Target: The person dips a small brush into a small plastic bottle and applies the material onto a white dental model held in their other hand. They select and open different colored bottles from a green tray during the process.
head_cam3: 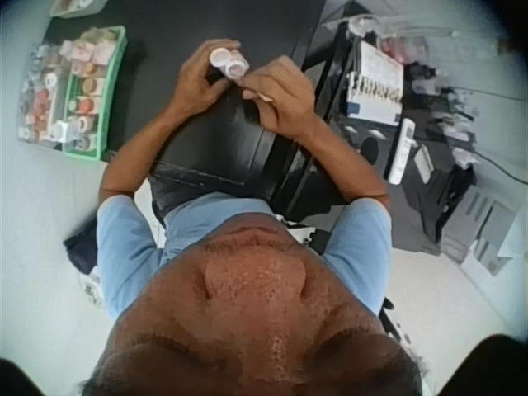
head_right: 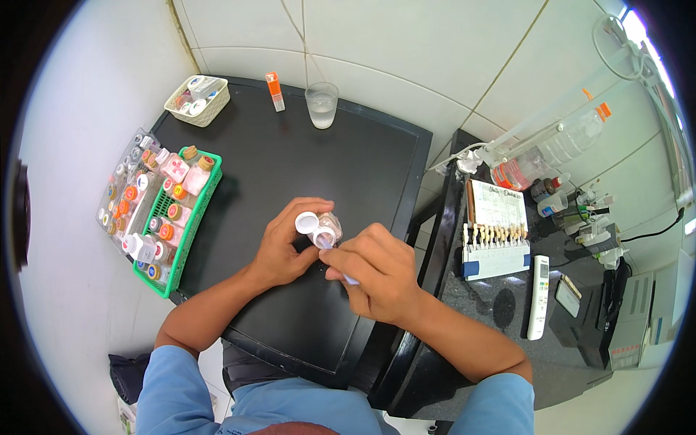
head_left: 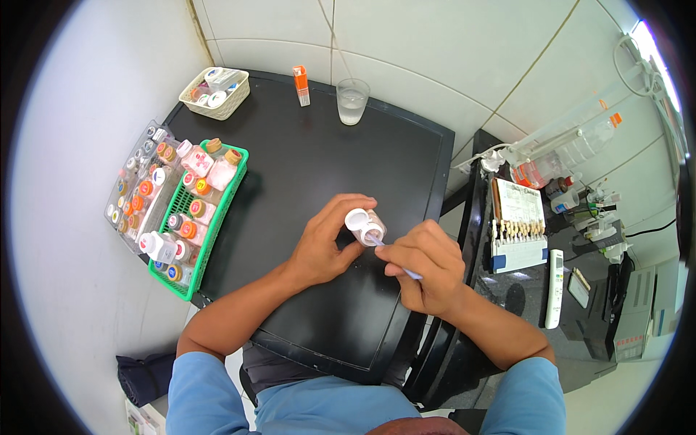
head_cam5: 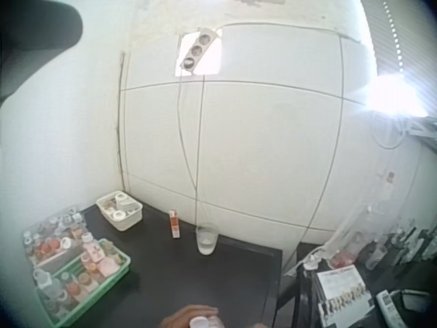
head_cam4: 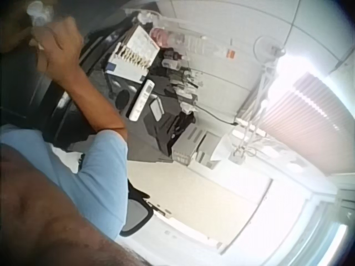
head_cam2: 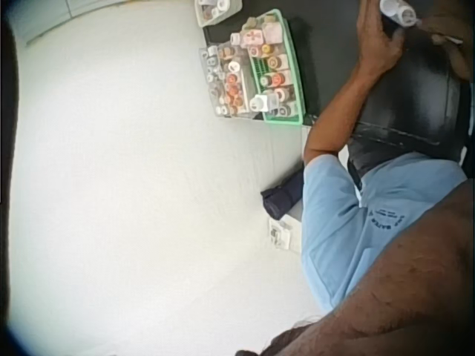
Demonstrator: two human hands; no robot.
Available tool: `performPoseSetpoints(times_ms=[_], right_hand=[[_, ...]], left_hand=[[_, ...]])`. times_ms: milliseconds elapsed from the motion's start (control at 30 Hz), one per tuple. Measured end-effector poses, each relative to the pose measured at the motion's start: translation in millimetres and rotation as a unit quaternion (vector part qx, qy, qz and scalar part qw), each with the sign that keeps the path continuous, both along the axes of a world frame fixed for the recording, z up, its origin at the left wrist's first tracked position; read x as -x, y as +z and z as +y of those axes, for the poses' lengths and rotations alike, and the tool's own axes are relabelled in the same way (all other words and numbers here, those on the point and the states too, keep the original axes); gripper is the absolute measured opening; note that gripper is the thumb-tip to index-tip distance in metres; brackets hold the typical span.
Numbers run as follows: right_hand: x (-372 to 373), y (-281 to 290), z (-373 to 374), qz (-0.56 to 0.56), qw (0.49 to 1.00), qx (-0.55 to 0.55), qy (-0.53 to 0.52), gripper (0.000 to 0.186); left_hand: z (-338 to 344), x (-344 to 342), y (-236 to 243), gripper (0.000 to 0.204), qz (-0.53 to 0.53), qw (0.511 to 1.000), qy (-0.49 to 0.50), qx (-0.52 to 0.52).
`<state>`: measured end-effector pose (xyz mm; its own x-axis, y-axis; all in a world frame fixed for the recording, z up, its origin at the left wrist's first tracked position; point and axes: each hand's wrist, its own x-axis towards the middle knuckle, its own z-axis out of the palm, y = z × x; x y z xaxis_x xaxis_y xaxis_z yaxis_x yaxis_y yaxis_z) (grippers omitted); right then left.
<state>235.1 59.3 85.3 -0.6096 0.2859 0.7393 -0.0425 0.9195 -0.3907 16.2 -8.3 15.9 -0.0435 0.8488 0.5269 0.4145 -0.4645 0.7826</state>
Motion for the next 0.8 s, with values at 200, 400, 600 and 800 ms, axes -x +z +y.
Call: performPoseSetpoints(times_ms=[200,400,600,800], right_hand=[[3,-1,1,-0.008,1.0,-0.024,-0.019,0.032],[1,1,2,-0.017,0.996,-0.076,-0.038,0.035],[4,-3,2,-0.028,0.999,-0.034,-0.025,0.031],[4,-4,2,-0.049,0.998,0.009,-0.028,0.02]], left_hand=[[1,3,-2,0.068,0.01,1.0,0.027,-0.012],[-1,1,-1,0.065,0.014,0.999,0.04,-0.015],[-1,1,-8,0.062,-0.005,0.999,0.046,0.012],[1,3,-10,0.063,0.026,0.999,0.039,-0.002]])
